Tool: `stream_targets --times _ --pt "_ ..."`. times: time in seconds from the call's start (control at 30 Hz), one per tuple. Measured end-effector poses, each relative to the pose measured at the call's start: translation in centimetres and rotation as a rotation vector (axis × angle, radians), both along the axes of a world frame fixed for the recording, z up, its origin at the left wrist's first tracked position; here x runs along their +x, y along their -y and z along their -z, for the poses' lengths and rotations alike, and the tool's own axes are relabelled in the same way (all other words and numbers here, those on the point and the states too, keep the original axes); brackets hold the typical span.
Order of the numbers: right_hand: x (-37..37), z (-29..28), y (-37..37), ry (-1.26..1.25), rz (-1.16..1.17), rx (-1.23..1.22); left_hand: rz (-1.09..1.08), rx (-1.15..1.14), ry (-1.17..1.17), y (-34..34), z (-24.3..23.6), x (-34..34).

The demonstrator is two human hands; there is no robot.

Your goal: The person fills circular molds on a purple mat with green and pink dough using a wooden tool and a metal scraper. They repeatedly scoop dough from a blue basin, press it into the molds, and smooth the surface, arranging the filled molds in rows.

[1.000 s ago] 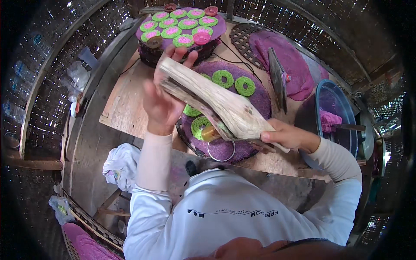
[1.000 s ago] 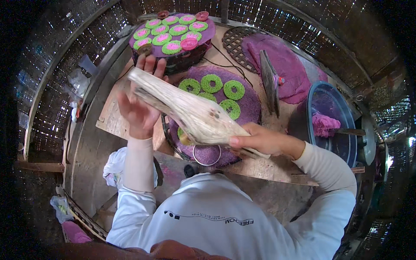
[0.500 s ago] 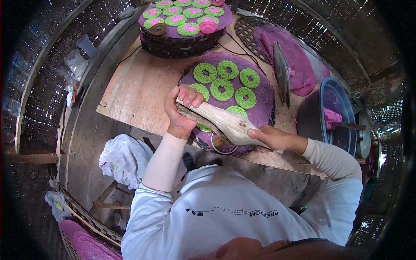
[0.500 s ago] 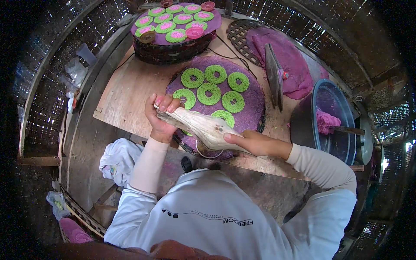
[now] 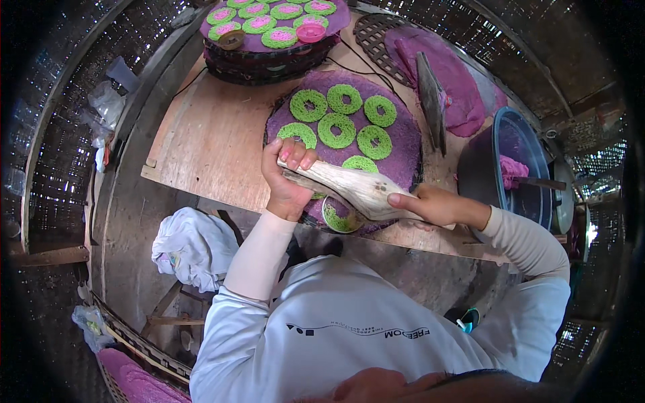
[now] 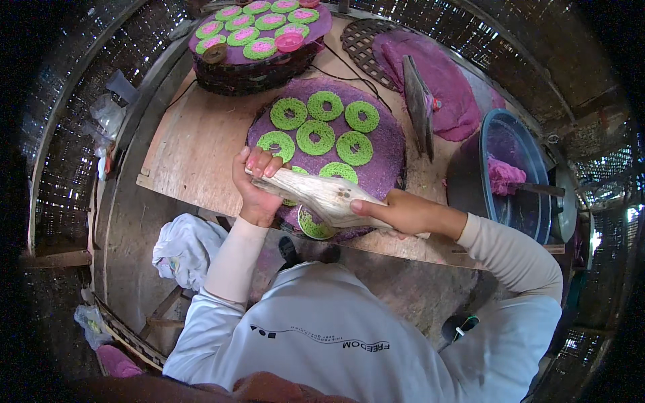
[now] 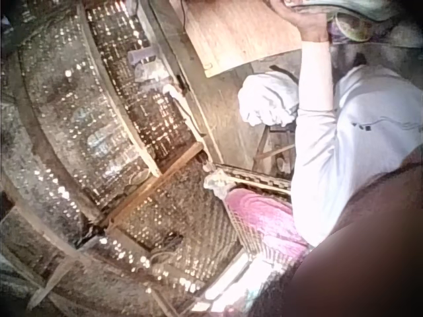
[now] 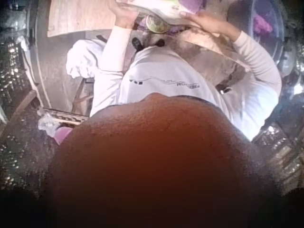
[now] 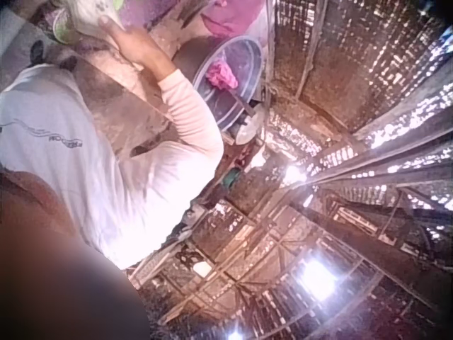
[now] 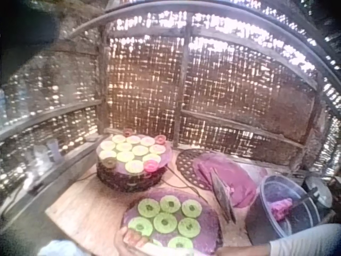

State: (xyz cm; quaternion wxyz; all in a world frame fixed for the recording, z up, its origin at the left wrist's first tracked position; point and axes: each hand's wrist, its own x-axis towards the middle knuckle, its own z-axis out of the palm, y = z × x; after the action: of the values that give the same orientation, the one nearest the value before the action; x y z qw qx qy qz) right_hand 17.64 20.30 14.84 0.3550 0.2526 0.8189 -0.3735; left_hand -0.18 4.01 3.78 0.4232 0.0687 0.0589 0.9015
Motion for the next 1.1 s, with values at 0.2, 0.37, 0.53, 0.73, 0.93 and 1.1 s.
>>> stream_targets --times 0.2,0.37,0.53,0.73,0.93,1.1 --pt "-0.2 -0.3 0.0 -0.097 0.005 0.317 -0.025 0.029 -0.093 -1.2 0.2 -0.6" --pt "-1.0 1.4 0.7 -0.177 -0.057 0.323 -0.078 0.007 -0.140 0.1 -1.0 -2.0" --pt "-0.9 1.6 1.4 -0.239 -0.044 0.241 0.002 0.059 -0.215 1.3 -1.9 -2.4" --pt "2.4 3.0 -0.9 -0.384 0.087 0.121 0.199 -0.712 -0.931 -0.1 -1.3 -0.4" --pt "3.5 3.8 -0.6 -0.469 0.151 0.041 0.213 -0.949 -1.516 -1.0 2.4 2.7" --pt "4.1 4.4 -1.2 -0.499 0.237 0.081 0.228 -1.058 -1.814 0.2 1.0 3.4"
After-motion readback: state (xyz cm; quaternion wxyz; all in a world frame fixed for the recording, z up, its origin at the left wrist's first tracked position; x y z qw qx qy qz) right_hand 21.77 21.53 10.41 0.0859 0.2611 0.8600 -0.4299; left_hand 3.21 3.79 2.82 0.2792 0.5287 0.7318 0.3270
